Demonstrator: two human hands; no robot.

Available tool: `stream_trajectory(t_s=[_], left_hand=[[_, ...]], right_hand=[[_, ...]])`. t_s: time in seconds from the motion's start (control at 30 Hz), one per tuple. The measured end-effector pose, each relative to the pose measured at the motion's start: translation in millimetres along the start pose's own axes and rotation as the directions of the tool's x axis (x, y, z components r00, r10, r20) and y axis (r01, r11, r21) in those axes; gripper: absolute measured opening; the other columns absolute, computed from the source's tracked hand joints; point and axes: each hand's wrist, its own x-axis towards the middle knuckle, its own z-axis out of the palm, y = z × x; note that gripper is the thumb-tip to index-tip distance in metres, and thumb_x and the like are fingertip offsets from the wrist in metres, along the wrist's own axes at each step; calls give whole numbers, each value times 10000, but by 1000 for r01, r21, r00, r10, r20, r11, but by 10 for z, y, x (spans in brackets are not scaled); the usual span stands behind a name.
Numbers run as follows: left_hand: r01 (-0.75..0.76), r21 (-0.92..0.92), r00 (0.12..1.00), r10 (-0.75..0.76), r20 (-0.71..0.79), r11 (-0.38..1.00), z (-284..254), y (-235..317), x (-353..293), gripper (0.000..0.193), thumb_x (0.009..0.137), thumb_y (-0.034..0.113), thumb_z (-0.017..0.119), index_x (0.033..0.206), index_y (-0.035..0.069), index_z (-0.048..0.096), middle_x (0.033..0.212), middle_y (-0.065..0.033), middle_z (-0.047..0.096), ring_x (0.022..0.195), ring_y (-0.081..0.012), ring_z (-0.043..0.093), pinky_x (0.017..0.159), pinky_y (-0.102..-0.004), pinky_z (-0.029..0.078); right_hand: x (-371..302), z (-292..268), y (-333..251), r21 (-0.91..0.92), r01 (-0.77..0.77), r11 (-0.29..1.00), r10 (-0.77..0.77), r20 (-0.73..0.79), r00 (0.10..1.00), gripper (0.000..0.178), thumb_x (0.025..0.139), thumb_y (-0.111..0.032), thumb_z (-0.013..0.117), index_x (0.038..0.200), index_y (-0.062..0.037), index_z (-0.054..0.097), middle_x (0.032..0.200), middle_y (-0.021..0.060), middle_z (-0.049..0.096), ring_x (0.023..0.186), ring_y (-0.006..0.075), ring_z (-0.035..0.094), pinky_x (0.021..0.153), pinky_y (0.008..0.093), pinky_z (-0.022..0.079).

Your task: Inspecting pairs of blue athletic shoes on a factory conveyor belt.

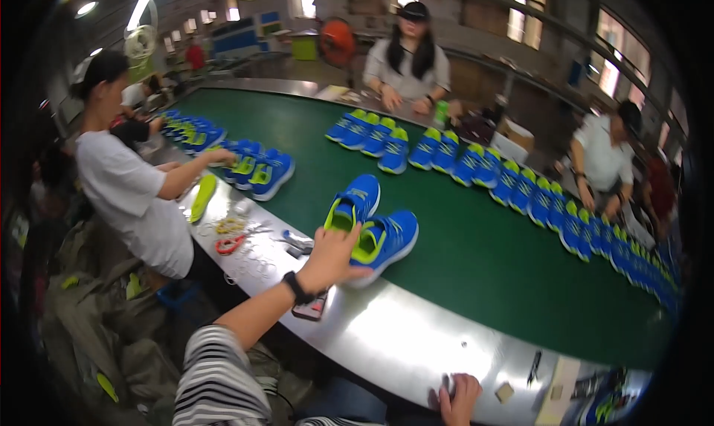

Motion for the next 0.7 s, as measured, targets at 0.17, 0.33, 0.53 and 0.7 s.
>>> stream_trajectory(t_s=[0.17, 0.33, 0.53, 0.7], left_hand=[[37, -673, 908, 257, 332, 739, 96, 1388, -1061, 805, 755, 429, 783, 1354, -3, 465, 1094, -180, 583, 1078, -368, 537, 918, -406, 445], [559, -674, 814, -166, 556, 483, 679, 1889, -1614, 742, 834, 214, 751, 1411, 12, 331, 1163, -110, 473, 992, -152, 537, 799, -289, 517], [683, -727, 730, -35, 682, 77, 850, 1848, -1509, 686, 822, 91, 660, 1418, 2, 332, 1224, -142, 515, 1021, -199, 569, 860, -317, 504], [708, -658, 701, 147, 697, -258, 748, 1734, -1489, 708, 751, 13, 560, 1424, 22, 339, 1291, -93, 533, 1169, -198, 549, 992, -328, 442]], right_hand=[[89, -71, -21, 357, -225, 906, 242, -3, 970, 652, 823, -241, 632, 1366, 31, 397, 1309, 261, 421, 1228, 410, 386, 1077, 461, 267], [-157, -358, -14, 486, -380, 787, 435, -1, 900, 749, 790, -218, 720, 1408, -1, 358, 1194, 206, 457, 1097, 320, 482, 954, 400, 415], [-237, -310, 53, 716, -552, 427, 602, 230, 765, 559, 855, -45, 584, 1383, 3, 406, 1094, 71, 582, 950, 131, 583, 868, 263, 466], [-269, -328, 70, 864, -487, -126, 469, 485, 738, 588, 851, -13, 530, 1420, -49, 387, 1246, 68, 571, 1095, 150, 578, 938, 288, 469]])
